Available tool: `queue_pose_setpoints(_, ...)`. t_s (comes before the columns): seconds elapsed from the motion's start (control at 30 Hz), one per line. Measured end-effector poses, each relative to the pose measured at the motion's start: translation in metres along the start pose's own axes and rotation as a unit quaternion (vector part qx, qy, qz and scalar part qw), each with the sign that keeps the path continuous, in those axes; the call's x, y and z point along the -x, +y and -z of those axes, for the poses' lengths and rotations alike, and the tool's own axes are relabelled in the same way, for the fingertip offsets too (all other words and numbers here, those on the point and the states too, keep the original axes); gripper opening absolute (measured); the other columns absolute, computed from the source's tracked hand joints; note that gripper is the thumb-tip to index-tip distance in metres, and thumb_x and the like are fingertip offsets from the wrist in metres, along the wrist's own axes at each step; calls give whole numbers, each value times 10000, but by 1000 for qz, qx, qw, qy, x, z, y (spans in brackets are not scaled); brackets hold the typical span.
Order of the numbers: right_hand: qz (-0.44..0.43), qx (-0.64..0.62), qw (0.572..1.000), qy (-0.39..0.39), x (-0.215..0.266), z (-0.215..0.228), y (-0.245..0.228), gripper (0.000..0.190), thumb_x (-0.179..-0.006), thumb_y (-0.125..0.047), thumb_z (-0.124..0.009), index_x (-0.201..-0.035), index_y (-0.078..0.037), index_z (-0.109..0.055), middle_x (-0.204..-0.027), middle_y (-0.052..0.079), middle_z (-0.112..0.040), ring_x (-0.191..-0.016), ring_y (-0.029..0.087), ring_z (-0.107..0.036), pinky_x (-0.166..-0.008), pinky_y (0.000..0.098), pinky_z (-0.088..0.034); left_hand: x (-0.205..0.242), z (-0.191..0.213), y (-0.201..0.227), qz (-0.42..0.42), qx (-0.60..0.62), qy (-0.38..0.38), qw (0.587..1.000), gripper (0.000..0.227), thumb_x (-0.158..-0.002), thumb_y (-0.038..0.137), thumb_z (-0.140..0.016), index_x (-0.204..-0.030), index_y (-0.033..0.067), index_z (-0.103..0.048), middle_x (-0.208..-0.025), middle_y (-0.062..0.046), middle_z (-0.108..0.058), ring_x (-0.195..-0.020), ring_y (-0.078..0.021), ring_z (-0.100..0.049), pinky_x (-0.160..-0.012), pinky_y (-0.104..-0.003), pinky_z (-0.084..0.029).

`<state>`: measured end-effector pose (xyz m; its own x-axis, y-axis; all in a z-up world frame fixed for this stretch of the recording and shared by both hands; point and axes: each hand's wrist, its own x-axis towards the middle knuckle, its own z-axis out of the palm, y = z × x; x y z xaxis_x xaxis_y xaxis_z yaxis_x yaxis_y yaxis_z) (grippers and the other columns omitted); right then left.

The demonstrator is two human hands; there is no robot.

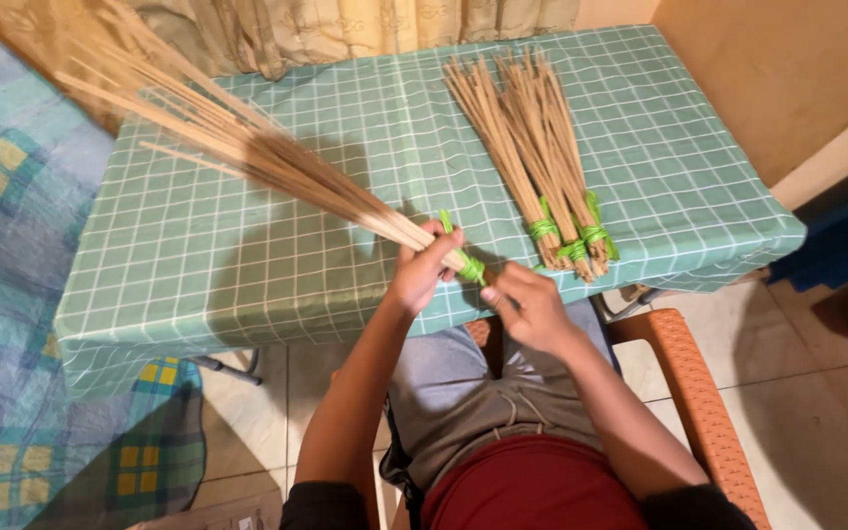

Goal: Assembling traditional brooms by bundling wooden sticks and tying them with green plastic string.

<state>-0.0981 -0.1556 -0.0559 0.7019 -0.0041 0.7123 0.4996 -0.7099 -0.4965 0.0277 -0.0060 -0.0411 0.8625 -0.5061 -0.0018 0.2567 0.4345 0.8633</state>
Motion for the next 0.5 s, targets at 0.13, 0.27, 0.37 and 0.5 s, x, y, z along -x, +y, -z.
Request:
queue_pose_setpoints(0.13,6,78,997,18,-16,15,-24,211,-828,-212,-824,-791,-144,-628,-703,36,-498,-615,289,-602,-574,341,-510,-3,3,-9,13,-22,-48,998,241,-863,122,-784,-798,75,-557,-793,-130,-606,-579,-135,-552,-366,-231,-404)
queue_pose_setpoints(0.27,-58,34,997,-23,-38,12,-59,628,-707,-216,-904,-1240,-84,-600,-940,147,-617,-810,399,-668,-677,474,-552,-4,8,-16,40,-62,-73,995,205,-821,90,-780,-755,55,-589,-710,-119,-594,-461,-104,-446,-305,-211,-348)
queue_pose_setpoints(0.37,-146,-31,987,-63,-33,4,-50,827,-723,-137,-879,-1462,-100,-510,-998,192,-729,-778,358,-730,-642,448,-571,2,-9,-9,46,-62,-18,997,172,-785,109,-779,-768,35,-625,-643,-94,-549,-376,-76,-345,-270,-208,-287)
queue_pose_setpoints(0.5,-192,-201,960,-23,-35,-1,-38,791,-821,71,-739,-1523,-57,-397,-953,238,-739,-755,299,-768,-609,387,-615,7,-29,-3,72,86,38,993,314,-845,296,-659,-1085,99,-611,-827,-54,-572,-398,-26,-366,-362,-171,-354)
